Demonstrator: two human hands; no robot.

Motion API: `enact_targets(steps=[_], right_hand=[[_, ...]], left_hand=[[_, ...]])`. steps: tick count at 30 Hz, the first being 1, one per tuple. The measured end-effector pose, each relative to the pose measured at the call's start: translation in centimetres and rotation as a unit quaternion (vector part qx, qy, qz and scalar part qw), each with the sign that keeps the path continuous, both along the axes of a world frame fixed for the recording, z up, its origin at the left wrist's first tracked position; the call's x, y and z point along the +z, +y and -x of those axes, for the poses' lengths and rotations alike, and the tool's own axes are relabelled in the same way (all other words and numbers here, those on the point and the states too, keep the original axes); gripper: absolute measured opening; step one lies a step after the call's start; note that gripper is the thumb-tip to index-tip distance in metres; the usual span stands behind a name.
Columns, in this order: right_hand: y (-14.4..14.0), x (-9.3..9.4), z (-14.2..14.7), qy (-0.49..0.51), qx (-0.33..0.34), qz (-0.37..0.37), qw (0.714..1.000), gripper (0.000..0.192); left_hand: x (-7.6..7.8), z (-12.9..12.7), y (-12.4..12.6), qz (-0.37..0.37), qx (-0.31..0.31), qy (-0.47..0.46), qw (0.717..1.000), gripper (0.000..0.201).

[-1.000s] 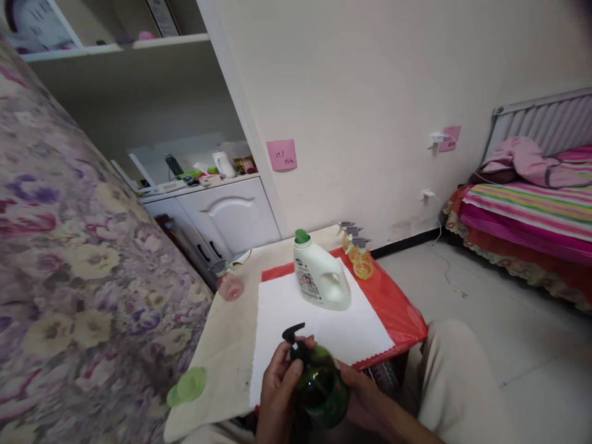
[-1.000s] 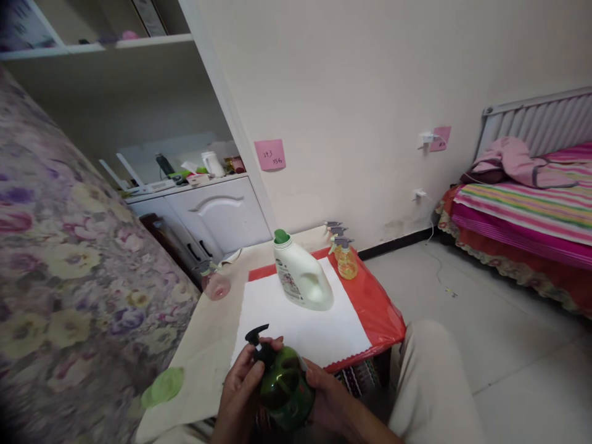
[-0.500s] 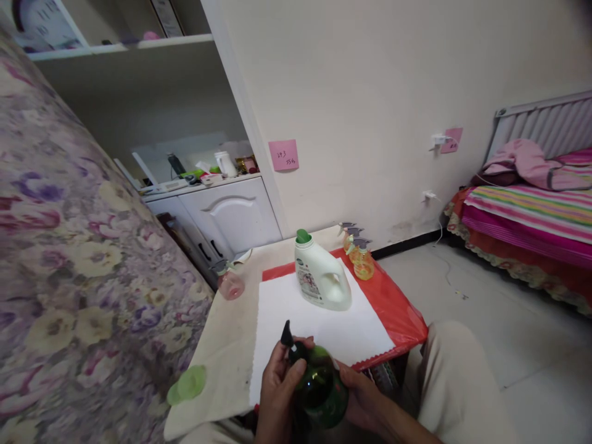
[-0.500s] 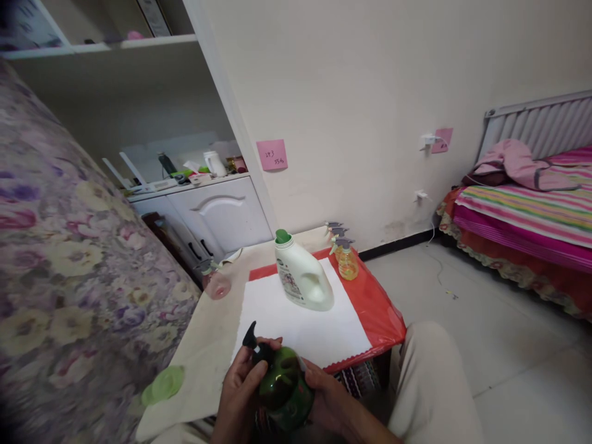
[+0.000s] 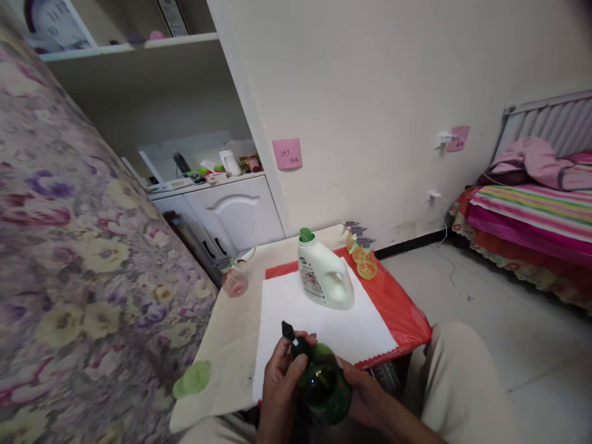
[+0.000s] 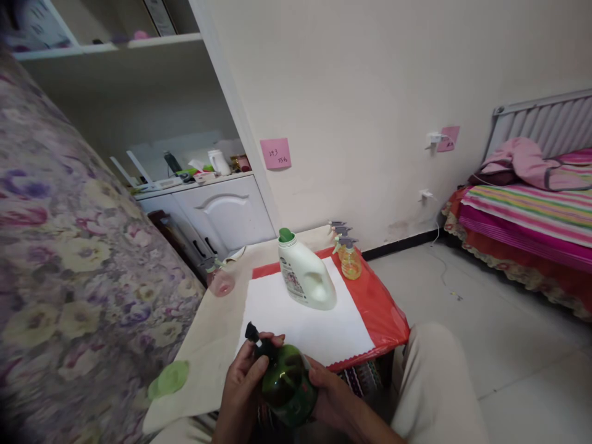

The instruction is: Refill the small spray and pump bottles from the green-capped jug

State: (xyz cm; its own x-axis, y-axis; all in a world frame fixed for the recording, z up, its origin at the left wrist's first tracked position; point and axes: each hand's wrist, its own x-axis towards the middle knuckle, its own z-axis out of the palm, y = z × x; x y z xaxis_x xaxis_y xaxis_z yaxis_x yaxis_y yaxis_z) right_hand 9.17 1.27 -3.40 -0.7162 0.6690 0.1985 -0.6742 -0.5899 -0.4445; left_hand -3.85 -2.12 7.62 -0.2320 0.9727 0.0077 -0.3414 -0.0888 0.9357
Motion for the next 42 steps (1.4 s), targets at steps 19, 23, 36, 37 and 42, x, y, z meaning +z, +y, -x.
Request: enact_targets(steps=[19,23,36,37,42], right_hand=[[-0.2,1.3,-0.8,-0.047,-0.023,-0.048,0.997,0.078],[-0.1,1.8,-1.2,-0.058,-0.025,-0.062,0.996,0.080],[0.7,1.0,-1.7,-0.066,-0.054,-0.061,0.994,0.076],[0.8,0.9,-1.7,-0.071,-0.058,-0.061,0.994,0.075],[1.7,0.4,-2.1,-0.097,-0.114,-0.071,0.986,0.078]], left_hand=[[4.2,1.1,0.3,-0.095,0.067,0.086,0.989,0.036],[3.8,1.5,0.3,-0.091,0.092,0.072,0.989,0.036],[2.4,4.0,2.1,-0.106,0.183,-0.119,0.970,0.032],[2.1,4.3,2.3,-0.104,0.193,-0.127,0.967,0.032],[-0.8,5.5,3.9,-0.073,0.215,-0.105,0.968,0.033]])
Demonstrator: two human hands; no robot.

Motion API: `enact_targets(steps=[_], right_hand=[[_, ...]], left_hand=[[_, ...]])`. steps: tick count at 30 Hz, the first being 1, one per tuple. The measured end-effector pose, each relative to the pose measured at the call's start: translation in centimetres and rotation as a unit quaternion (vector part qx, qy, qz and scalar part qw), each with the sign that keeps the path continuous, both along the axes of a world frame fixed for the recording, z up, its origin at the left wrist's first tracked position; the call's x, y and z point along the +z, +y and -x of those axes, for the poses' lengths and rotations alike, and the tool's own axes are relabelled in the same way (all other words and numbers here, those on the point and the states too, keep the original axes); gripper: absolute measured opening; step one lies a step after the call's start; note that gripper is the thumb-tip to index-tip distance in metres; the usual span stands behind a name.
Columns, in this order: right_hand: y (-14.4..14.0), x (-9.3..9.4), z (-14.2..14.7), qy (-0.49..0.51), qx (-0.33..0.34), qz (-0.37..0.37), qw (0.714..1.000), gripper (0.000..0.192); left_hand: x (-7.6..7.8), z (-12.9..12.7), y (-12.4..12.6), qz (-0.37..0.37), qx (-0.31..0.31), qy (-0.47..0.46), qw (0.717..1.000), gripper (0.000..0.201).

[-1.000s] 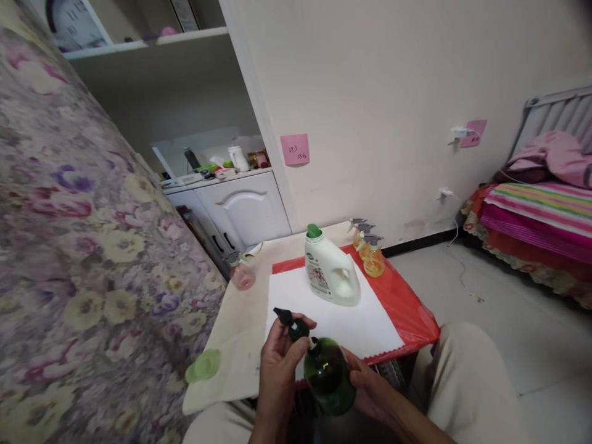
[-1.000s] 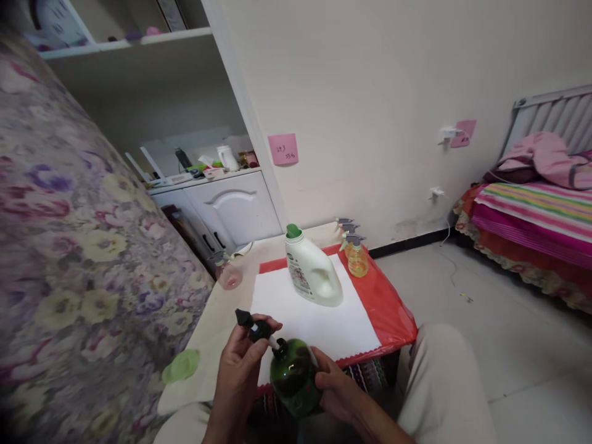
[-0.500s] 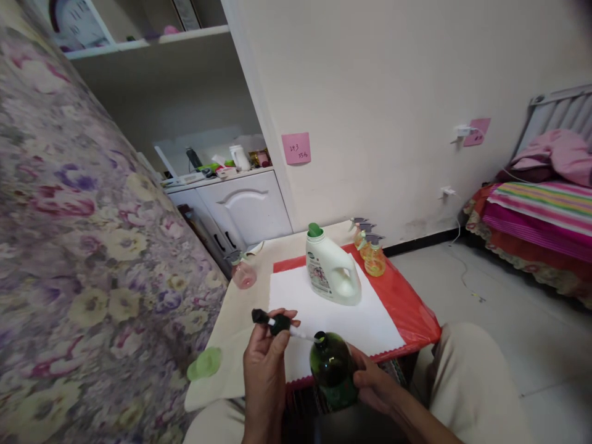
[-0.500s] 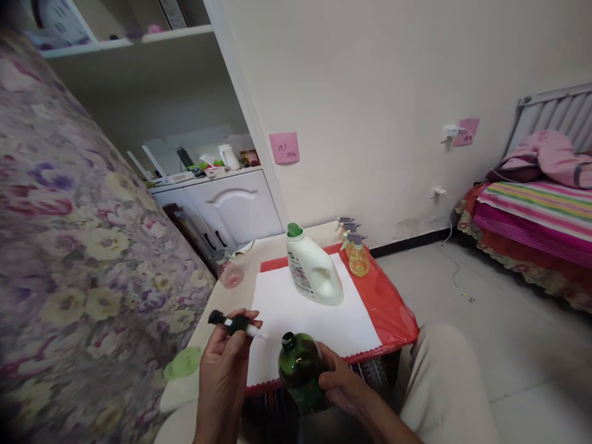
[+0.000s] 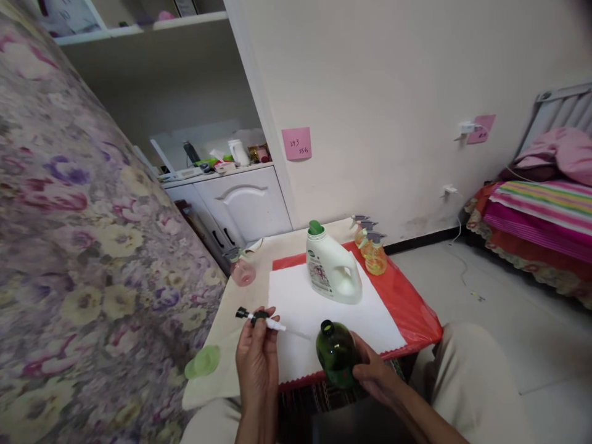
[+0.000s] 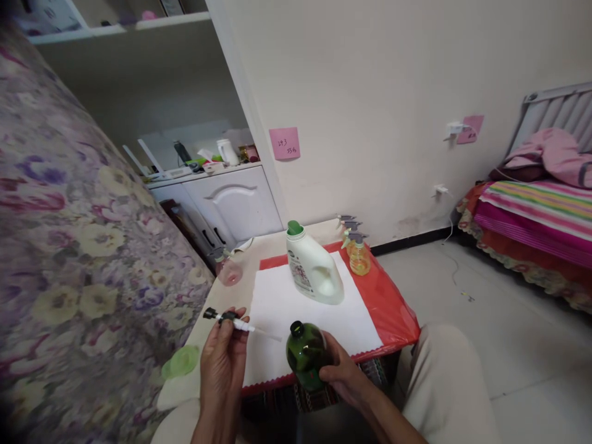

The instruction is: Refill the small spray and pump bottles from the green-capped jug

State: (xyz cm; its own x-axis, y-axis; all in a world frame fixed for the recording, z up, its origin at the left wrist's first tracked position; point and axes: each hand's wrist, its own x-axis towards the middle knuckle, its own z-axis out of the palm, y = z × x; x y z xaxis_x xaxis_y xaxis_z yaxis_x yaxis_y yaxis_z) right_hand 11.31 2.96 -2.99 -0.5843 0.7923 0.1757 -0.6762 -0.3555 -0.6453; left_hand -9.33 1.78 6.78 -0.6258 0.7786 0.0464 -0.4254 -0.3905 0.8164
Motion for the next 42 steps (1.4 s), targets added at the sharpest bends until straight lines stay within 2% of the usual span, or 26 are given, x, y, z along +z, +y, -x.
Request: enact_targets(steps=[3,6,10,13,21,25,28,33,35,40,42], right_hand=[[1.2,-0.2,-0.4,-0.032,-0.054,-0.024,0.998,0.079],[2.6,-0.7,-0.5,-0.075,-0.127,-0.059,0.987,0.078],[4.6,-1.7,0.2,-0.167,-0.173,-0.119,0.963,0.077],[5.8,-2.3,1.5,-0.235,-0.201,-0.151,0.939,0.077],[7.2,-2.5,4.4,-0.314,-0.211,-0.177,0.909,0.082],[7.3,-4.1,4.5,-0.398,-0.236,-0.171,0.870,0.083],[7.4,-5.5,4.5,-0.434,-0.251,-0.198,0.842,0.084],[7.8,-7.0,4.5,-0.390,-0.269,-0.227,0.851,0.087],[7.8,-7.2,4.7,-0.391,-0.280,-0.233,0.846,0.086],[7.4,-6.6,5.2,-0.494,-0.276,-0.250,0.785,0.089],[7.1,-6.2,5.1,-0.509,-0.270,-0.246,0.779,0.094]], left_hand=[[-2.9,0.4,1.1,0.098,-0.012,0.091,0.991,0.037],[-5.7,0.7,2.0,0.158,-0.029,0.144,0.976,0.042],[-7.8,1.5,2.9,0.205,-0.033,0.221,0.953,0.049],[-8.3,2.3,3.4,0.231,-0.026,0.286,0.930,0.050],[-9.4,2.6,4.3,0.269,-0.006,0.442,0.856,0.040],[-10.3,2.4,4.4,0.283,0.003,0.492,0.823,0.036],[-10.6,2.3,4.4,0.292,0.004,0.518,0.804,0.035],[-10.9,2.3,4.5,0.309,0.004,0.553,0.773,0.034],[-11.0,2.3,4.6,0.315,0.003,0.566,0.762,0.033],[-11.0,2.3,4.7,0.330,0.000,0.586,0.740,0.029],[-11.0,2.2,4.7,0.332,0.000,0.593,0.734,0.027]])
